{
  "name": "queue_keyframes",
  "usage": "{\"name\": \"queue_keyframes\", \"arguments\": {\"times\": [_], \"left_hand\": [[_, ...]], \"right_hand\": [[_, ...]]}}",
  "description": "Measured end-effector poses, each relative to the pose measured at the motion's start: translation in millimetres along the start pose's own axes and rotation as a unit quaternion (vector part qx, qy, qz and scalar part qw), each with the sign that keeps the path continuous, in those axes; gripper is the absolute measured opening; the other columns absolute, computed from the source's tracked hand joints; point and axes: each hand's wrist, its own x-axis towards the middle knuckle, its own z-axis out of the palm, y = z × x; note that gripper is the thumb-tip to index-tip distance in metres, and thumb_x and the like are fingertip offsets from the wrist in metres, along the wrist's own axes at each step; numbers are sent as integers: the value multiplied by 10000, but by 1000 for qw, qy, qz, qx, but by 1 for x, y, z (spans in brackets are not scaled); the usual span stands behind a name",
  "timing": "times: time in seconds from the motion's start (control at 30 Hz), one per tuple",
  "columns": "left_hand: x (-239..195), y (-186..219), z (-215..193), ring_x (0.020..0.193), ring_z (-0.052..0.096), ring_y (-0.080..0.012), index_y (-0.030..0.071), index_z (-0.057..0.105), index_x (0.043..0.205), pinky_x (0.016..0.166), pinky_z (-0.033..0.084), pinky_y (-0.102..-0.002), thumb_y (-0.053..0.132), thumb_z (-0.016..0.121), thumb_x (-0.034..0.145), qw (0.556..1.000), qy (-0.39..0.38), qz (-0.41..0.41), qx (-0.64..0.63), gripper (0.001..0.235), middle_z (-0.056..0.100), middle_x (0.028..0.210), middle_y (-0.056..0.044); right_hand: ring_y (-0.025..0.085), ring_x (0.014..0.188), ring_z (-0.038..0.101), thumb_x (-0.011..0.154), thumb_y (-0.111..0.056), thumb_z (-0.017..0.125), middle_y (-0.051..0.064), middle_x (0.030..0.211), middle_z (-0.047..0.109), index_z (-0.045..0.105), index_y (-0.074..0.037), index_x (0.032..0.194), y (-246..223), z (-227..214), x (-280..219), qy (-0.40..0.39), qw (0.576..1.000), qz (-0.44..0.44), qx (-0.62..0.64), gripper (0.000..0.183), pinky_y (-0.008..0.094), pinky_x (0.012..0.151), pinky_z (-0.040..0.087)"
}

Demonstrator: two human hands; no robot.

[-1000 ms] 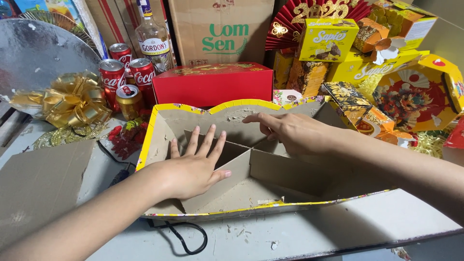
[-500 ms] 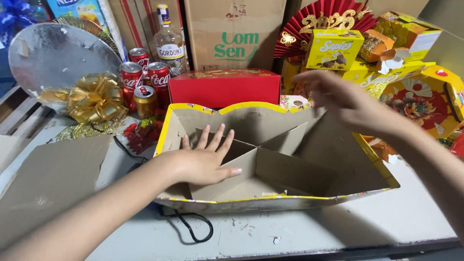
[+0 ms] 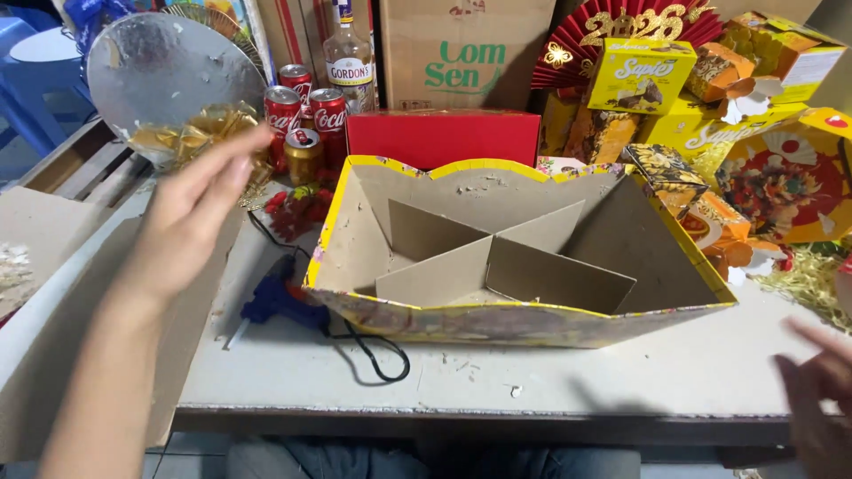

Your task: Securing a cardboard divider base inside a gift box using a hot glue gun to create compartments.

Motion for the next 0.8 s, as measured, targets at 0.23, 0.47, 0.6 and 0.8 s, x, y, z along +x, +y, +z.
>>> {"name": "queue_keyframes", "arguments": {"times": [0.23,0.47,0.6,0.8], "left_hand": [[-91,-153,29,1248,600,-433,34,672,1403,1088,433,-538,330,572,1046,959,64,-106,253,474,700,1363,-184],[-82,-137,50,1275,597,-451,62,629,1420,1093,482,-560,738,387,979,885,-76,-280,363,843,665,1392,-199],[-71,-178,60,1174,631,-500,7,697,1149,1000,512,-555,867,447,893,870,-122,-299,372,932,627,1264,-289],[-56,-138,34,558,548,-204,101,831,801,576,389,-358,522,790,918,886,-81,-450,71,439,728,657,-73]], "right_hand": [[72,641,391,1126,48,681,65,827,581,729,33,1307,-63,39,-74,49,994,51,84,188,201,629,331],[108,767,518,1188,15,672,102,918,667,752,61,1184,-62,55,-107,97,988,84,85,93,224,740,417],[115,653,428,1220,-58,603,81,740,561,765,24,1176,-71,49,-115,82,984,131,84,186,243,626,368],[189,665,476,1229,-70,548,127,804,610,778,47,1124,-100,44,-123,52,979,185,69,278,287,669,393]]}}
